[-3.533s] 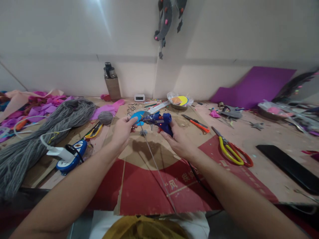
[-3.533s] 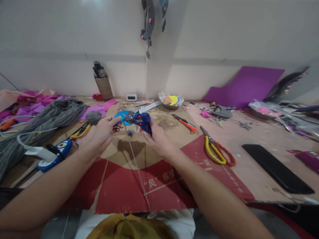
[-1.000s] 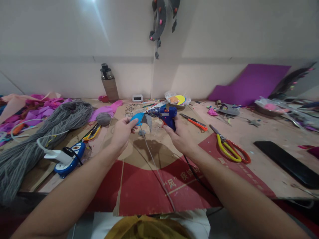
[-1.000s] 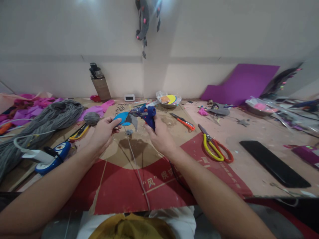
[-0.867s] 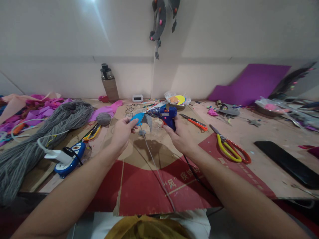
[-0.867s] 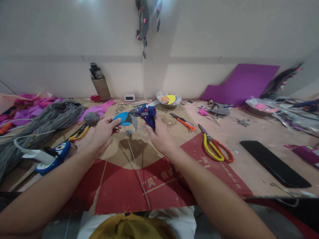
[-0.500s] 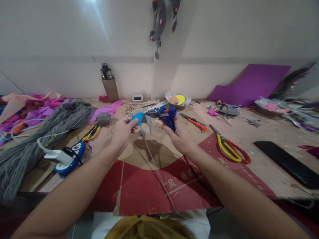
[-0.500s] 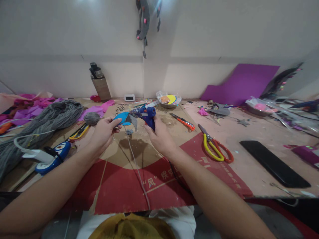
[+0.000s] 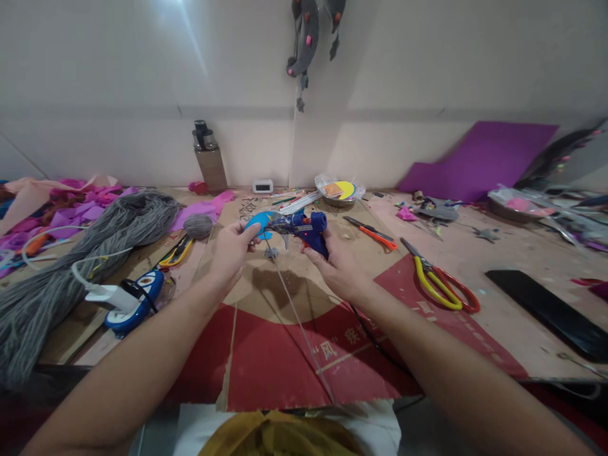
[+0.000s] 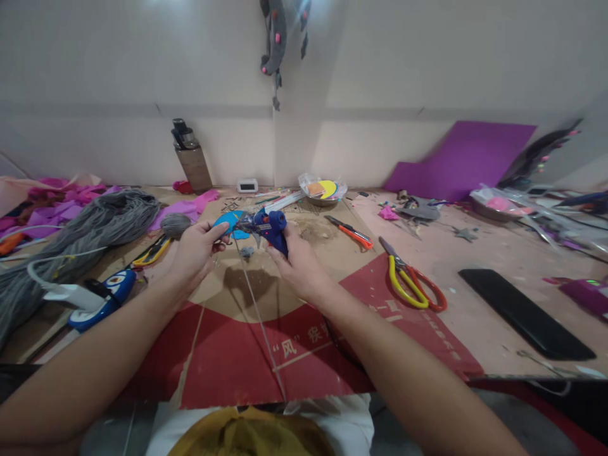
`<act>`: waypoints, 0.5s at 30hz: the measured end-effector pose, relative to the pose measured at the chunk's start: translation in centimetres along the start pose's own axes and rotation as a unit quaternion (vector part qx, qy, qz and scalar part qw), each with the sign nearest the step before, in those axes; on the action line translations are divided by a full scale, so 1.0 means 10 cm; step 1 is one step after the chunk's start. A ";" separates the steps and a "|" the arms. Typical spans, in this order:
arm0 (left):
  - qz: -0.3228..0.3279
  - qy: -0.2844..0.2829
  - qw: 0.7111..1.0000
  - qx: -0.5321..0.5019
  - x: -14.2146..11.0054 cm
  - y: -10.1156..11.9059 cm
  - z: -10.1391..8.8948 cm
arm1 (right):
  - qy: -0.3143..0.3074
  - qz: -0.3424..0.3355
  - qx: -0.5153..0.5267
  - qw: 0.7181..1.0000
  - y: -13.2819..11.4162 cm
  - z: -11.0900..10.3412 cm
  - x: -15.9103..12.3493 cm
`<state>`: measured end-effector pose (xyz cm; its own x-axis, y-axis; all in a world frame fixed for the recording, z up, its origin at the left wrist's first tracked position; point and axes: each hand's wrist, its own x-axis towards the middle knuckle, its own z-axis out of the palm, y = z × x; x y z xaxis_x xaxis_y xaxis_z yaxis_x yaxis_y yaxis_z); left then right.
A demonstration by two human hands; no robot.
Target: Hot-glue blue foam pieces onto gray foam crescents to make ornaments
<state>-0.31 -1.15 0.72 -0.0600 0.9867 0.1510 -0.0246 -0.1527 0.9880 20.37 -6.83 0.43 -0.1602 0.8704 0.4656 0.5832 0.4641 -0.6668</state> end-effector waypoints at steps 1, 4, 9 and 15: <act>0.001 0.001 1.000 -0.002 0.00 0.00 0.00 | -0.003 -0.001 -0.001 1.000 0.00 0.00 0.00; -0.002 0.005 1.000 -0.008 0.00 0.01 0.01 | -0.004 -0.003 -0.005 1.000 -0.02 0.00 0.00; -0.004 0.007 1.000 -0.012 0.00 0.02 0.01 | -0.006 -0.006 -0.001 1.000 -0.04 -0.01 0.00; -0.003 0.002 1.000 -0.020 0.03 0.02 -0.01 | -0.006 -0.006 0.014 1.000 -0.04 -0.04 0.01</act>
<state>-0.39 -0.94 0.94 -0.0635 0.9875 0.1445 -0.0656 -0.1486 0.9867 20.46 -6.97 0.98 -0.1777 0.8664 0.4667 0.5589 0.4792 -0.6768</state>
